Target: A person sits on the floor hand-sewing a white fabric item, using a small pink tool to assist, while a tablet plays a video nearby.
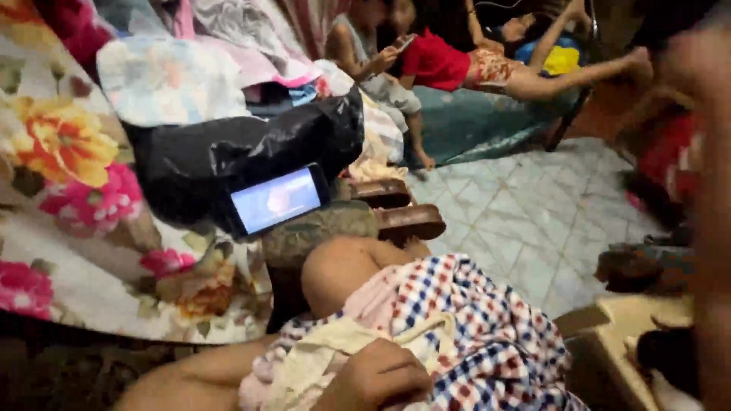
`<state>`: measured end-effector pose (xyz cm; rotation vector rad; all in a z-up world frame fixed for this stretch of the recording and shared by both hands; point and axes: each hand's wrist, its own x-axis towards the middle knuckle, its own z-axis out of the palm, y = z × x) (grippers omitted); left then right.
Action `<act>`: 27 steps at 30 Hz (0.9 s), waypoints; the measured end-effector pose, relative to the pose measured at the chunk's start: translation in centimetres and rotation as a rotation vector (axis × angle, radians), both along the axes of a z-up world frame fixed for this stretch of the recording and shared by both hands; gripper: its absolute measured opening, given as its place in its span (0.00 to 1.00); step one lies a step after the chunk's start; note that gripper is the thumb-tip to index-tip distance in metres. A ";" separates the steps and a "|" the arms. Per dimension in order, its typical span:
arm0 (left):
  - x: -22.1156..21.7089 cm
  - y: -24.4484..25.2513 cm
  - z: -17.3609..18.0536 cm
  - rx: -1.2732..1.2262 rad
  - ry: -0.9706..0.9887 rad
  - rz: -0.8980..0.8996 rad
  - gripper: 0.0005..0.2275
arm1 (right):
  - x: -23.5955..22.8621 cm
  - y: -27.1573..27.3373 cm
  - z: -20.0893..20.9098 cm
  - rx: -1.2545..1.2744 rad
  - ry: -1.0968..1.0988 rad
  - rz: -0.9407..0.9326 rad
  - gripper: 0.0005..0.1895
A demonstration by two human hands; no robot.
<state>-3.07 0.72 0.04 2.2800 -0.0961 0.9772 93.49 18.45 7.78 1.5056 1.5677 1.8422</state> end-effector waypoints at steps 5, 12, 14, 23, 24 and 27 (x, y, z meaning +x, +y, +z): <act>0.3 0.0 -0.8 0.003 0.029 0.013 0.04 | -17.7 -8.4 -0.4 0.024 0.467 0.346 0.07; -0.1 -1.0 0.1 -0.134 0.010 0.059 0.04 | -43.7 -13.7 5.0 0.049 1.324 1.035 0.09; -0.4 -1.4 1.1 -0.161 0.037 0.066 0.04 | -49.8 -14.8 2.5 0.056 1.590 1.221 0.10; -0.1 -1.5 1.8 -0.144 0.016 0.119 0.03 | -79.8 -24.9 -2.9 -0.091 3.072 1.613 0.30; -0.1 -1.5 1.8 -0.117 -0.004 0.136 0.05 | -80.8 -25.0 -4.2 -0.063 3.181 1.543 0.30; -0.3 -1.0 2.0 -0.142 0.016 0.048 0.06 | -81.3 -24.6 -6.7 0.053 3.273 1.480 0.25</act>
